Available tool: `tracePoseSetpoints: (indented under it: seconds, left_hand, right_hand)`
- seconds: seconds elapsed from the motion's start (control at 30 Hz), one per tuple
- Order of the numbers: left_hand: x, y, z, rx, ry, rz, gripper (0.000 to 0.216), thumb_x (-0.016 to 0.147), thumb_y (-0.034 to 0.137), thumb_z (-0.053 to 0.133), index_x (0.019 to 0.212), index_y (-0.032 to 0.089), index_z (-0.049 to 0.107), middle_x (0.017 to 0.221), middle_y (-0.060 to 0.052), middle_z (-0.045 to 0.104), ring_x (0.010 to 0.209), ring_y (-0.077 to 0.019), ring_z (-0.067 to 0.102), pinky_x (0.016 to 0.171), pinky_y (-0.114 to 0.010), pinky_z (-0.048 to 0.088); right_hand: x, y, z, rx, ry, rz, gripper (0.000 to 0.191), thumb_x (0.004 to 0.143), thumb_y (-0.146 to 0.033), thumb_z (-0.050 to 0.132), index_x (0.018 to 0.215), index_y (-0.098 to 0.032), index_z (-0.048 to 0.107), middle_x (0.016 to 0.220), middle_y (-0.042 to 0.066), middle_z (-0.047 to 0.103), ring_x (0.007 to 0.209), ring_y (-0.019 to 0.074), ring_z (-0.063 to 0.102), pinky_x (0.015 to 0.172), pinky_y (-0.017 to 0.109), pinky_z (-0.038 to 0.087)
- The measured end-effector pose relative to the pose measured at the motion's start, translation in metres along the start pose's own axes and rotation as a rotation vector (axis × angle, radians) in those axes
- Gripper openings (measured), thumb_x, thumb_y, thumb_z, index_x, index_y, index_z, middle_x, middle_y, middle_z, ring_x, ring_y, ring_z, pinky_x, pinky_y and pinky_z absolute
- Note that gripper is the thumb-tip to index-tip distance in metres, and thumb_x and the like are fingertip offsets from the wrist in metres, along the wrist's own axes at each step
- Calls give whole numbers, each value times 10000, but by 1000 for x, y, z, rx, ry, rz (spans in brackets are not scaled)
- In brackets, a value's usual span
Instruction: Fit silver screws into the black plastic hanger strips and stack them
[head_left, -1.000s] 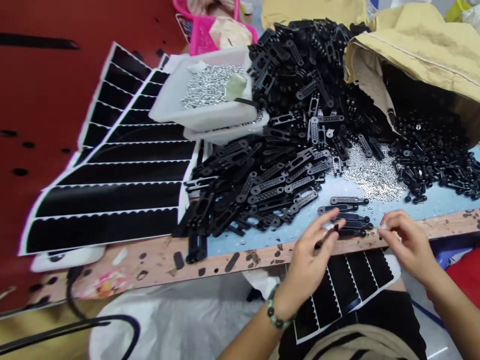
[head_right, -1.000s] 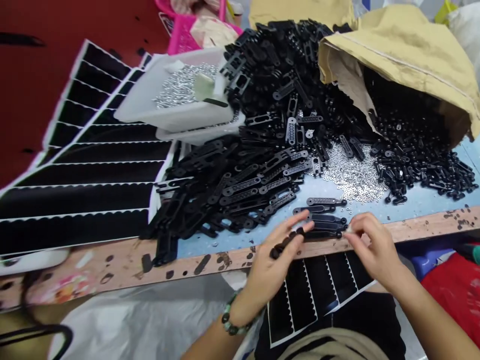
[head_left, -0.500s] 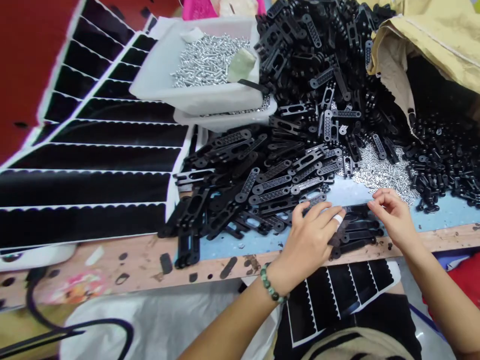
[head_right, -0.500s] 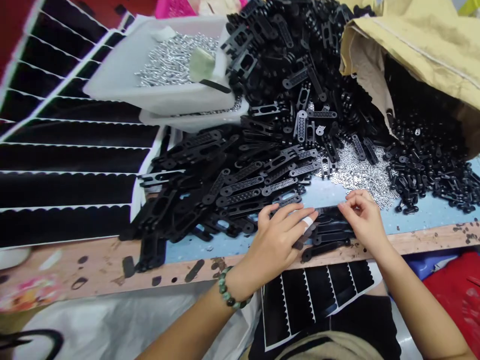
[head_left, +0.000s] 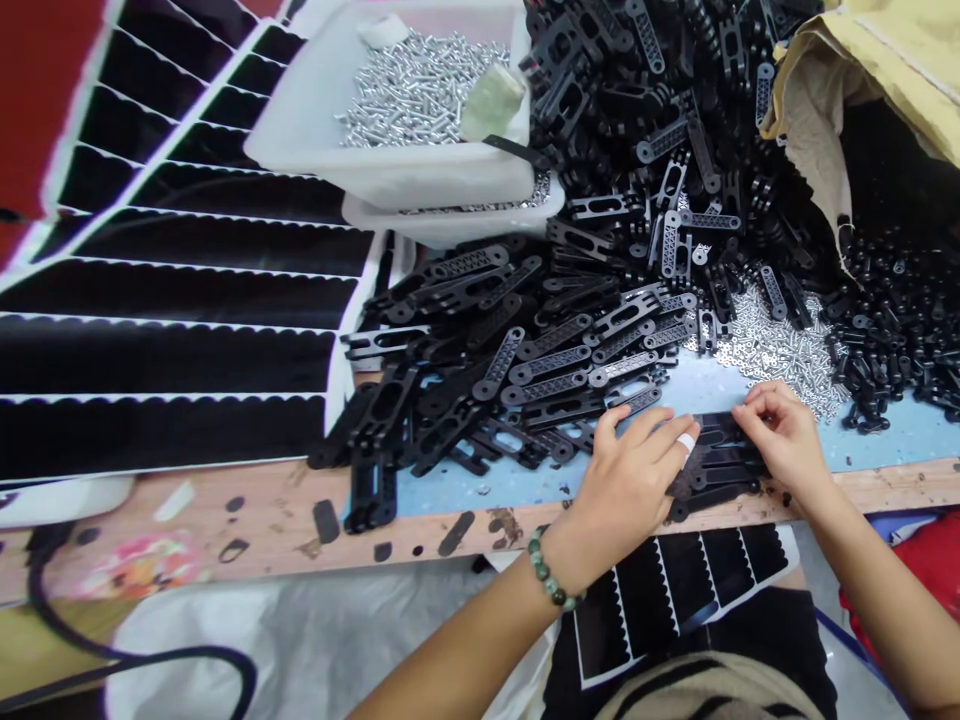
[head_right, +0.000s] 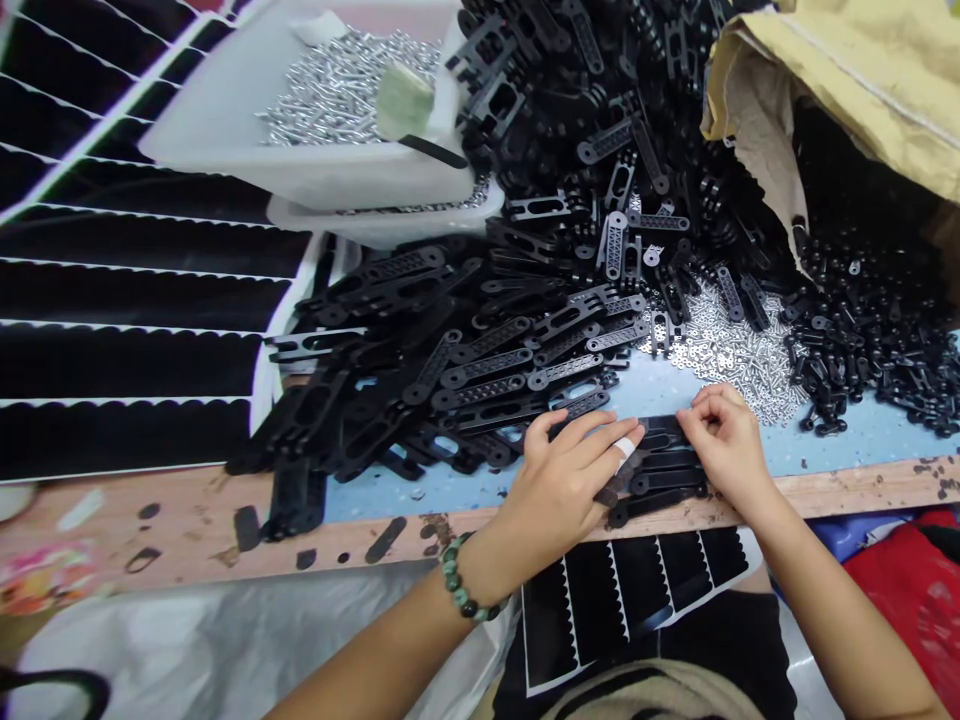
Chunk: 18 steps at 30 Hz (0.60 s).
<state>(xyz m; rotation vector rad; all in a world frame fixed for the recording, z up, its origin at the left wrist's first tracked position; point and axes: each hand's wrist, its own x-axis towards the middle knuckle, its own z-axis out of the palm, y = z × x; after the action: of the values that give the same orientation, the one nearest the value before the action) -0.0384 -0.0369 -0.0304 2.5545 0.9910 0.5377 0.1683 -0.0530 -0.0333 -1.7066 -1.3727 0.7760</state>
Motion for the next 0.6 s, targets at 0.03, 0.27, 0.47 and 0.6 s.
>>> tracePoseSetpoints:
  seconds: [0.03,0.27,0.47,0.6]
  left_hand:
    - [1,1,0,0,1,-3,470,785,44,498,1227,185,572,1210,-68,635,1128,-251,527,1025,-493,262]
    - [8,6,4,48,8,4,454,814,51,454,1241,161,561,1136,-85,652,1097,-258,536,1026,-525,269]
    - [7,7,6,50,23,10,451,832,66,443,1254,173,559,1139,-92,650,1116,-264,530,1038,-537,277]
    - [9,11,7,42,12,-25,474,825,60,441,1270,182,549,1114,-97,659,1121,-268,536,1052,-571,261]
  right_hand:
    - [0,0,0,-10,-4,-1,263,807,-352,606,598,-196,566,823,47,554,782,177,539,648,302,436]
    - [3,4,0,-73,-11,-21,262,827,-370,594,632,-197,572,820,47,559,782,184,553,666,310,457]
    - [2,0,-4,-362,-58,-169,318,901,-405,513,652,-208,498,769,35,514,699,168,529,632,303,442]
    - [8,-7,-10,-675,-58,-244,376,900,-509,491,666,-214,485,759,54,505,682,188,505,562,301,404]
